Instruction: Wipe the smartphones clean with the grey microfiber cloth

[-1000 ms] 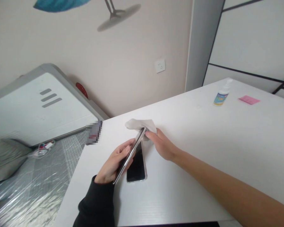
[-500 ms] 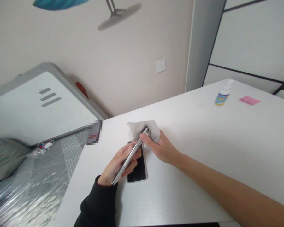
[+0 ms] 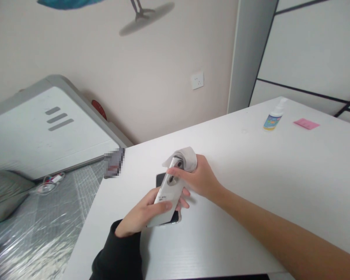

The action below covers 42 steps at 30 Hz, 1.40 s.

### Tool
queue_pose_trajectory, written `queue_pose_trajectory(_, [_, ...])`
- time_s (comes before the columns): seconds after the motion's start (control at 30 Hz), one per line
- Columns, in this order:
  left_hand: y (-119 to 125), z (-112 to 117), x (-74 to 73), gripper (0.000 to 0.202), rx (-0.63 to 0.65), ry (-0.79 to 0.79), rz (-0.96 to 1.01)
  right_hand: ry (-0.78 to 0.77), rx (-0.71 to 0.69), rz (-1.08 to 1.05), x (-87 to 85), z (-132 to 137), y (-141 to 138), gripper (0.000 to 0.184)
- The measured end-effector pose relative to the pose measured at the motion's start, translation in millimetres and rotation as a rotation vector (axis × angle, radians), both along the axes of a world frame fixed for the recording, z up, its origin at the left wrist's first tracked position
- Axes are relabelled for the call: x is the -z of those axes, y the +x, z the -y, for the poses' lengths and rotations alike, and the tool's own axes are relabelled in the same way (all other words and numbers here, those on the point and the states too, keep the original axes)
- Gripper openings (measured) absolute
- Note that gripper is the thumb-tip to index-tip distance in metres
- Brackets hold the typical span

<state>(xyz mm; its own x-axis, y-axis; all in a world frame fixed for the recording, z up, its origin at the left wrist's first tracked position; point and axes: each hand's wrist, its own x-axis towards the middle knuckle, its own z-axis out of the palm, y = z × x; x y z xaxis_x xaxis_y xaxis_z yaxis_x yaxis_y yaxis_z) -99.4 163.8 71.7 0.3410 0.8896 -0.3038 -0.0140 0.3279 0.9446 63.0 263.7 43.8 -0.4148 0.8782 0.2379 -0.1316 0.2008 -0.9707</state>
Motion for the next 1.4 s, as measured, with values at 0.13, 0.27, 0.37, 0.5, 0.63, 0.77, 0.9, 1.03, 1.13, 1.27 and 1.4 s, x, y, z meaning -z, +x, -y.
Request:
queue_pose_trajectory(0.13, [8,0,1.1,0.04,-0.096,0.253,-0.214,0.042,0.023,-0.022,5.8,4,-2,0.061])
queue_pose_trajectory(0.27, [13,-1,4.2,0.043,-0.301,0.428,-0.391,0.065,-0.042,-0.056,9.5,11,-5,0.064])
queue_pose_trajectory(0.37, [13,-2,8.2,0.035,-0.47,0.475,-0.488,-0.002,-0.219,-0.08,7.7,20,-8,0.065])
queue_pose_trajectory(0.5, [7,-3,11.0,0.03,-0.718,0.541,-0.574,0.048,-0.38,-0.059,3.0,29,-10,0.062])
queue_pose_trajectory(0.63, [-2,-5,7.3,0.03,-0.865,0.578,-0.65,0.01,-0.46,-0.018,3.5,31,-11,0.06])
queue_pose_trajectory(0.77, [-3,-7,5.6,0.028,-0.67,0.574,-0.734,-0.089,-0.393,-0.067,6.6,22,-11,0.06])
queue_pose_trajectory(0.9, [4,-5,11.1,0.028,-0.449,0.615,-0.768,-0.173,-0.267,-0.146,4.2,17,-7,0.067])
queue_pose_trajectory(1.03, [5,-2,14.2,0.03,-0.631,0.644,-0.697,-0.112,-0.419,-0.104,-1.9,26,-6,0.068])
queue_pose_trajectory(1.13, [-3,-2,10.6,0.03,-0.849,0.637,-0.646,-0.034,-0.53,-0.065,-3.1,34,-8,0.06])
queue_pose_trajectory(1.27, [-8,-6,3.9,0.026,-0.81,0.546,-0.577,-0.232,-0.539,-0.098,2.0,34,-12,0.054])
queue_pose_trajectory(1.4, [-4,-7,2.6,0.027,-0.607,0.48,-0.511,-0.549,-0.57,-0.206,10.7,29,-13,0.053])
